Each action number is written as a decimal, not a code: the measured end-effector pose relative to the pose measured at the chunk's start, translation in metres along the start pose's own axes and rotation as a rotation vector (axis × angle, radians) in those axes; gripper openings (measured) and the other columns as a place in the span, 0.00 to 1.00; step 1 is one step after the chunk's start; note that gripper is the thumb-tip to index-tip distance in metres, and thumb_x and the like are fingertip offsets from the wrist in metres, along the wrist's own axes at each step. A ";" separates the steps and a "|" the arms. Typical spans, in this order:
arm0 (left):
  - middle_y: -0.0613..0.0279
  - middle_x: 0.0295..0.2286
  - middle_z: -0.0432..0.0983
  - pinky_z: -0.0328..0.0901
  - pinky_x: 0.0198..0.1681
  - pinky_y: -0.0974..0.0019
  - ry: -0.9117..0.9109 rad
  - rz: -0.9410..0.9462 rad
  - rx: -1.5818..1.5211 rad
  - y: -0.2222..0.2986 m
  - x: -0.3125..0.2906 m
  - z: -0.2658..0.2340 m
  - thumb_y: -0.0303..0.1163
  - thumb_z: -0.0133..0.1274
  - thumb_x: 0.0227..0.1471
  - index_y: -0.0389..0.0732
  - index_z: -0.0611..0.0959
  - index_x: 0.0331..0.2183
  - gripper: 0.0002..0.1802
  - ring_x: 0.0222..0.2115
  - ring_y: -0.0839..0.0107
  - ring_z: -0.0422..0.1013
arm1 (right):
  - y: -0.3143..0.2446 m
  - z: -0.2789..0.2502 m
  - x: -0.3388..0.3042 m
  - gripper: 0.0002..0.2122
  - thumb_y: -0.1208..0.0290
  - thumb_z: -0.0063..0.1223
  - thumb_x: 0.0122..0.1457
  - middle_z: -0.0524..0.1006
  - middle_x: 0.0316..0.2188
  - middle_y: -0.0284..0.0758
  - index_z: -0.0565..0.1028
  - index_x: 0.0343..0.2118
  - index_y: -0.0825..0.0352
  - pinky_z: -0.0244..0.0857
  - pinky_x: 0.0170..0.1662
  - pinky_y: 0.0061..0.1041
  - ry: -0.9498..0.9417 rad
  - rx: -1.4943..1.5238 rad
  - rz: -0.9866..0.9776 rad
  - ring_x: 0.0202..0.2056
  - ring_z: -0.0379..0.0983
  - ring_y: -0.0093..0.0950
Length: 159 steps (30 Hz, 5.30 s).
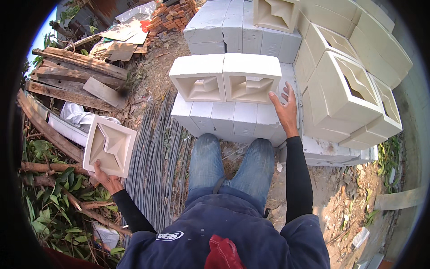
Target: The person picks up decorative concrete vent blocks from a large stack and moves them to form a new pile.
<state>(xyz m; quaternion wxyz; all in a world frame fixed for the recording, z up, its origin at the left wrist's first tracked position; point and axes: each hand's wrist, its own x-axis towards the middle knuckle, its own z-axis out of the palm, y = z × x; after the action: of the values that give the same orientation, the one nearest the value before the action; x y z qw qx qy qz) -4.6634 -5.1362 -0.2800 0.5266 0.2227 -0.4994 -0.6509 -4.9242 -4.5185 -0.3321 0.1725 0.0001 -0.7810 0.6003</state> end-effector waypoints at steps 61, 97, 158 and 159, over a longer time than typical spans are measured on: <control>0.50 0.45 0.73 0.67 0.51 0.42 -0.137 -0.082 1.639 -0.160 -0.221 -0.160 0.40 0.70 0.32 0.59 0.68 0.66 0.56 0.49 0.46 0.71 | -0.133 0.019 0.082 0.44 0.52 0.63 0.40 0.75 0.44 0.50 0.67 0.65 0.61 0.65 0.44 0.47 -0.712 -1.446 -0.379 0.47 0.74 0.46; 0.51 0.52 0.61 0.50 0.58 0.30 -0.348 0.057 1.884 -0.212 -0.302 -0.107 0.38 0.73 0.34 0.57 0.49 0.71 0.69 0.54 0.47 0.60 | -0.131 0.046 0.035 0.55 0.42 0.72 0.39 0.69 0.57 0.48 0.56 0.71 0.54 0.60 0.58 0.55 -0.614 -1.259 -0.539 0.60 0.65 0.47; 0.34 0.45 0.78 0.67 0.53 0.50 -0.791 0.209 0.465 -0.240 -0.092 0.294 0.42 0.62 0.55 0.29 0.76 0.54 0.33 0.49 0.42 0.74 | -0.167 0.222 0.093 0.54 0.39 0.71 0.37 0.70 0.56 0.53 0.60 0.69 0.59 0.60 0.59 0.61 -0.693 -0.936 -0.610 0.60 0.66 0.53; 0.35 0.43 0.79 0.68 0.50 0.49 -0.776 0.217 0.496 -0.241 -0.101 0.299 0.41 0.61 0.55 0.29 0.77 0.52 0.30 0.46 0.41 0.75 | -0.155 0.227 0.094 0.55 0.40 0.72 0.36 0.70 0.57 0.52 0.59 0.69 0.58 0.57 0.59 0.65 -0.716 -0.954 -0.550 0.61 0.65 0.53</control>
<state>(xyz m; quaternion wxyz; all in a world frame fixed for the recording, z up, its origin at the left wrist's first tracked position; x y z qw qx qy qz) -4.9837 -4.9337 -0.3971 0.2969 0.0288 -0.8201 -0.4882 -5.0416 -4.7546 -0.2115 0.0303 0.3230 -0.9421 0.0851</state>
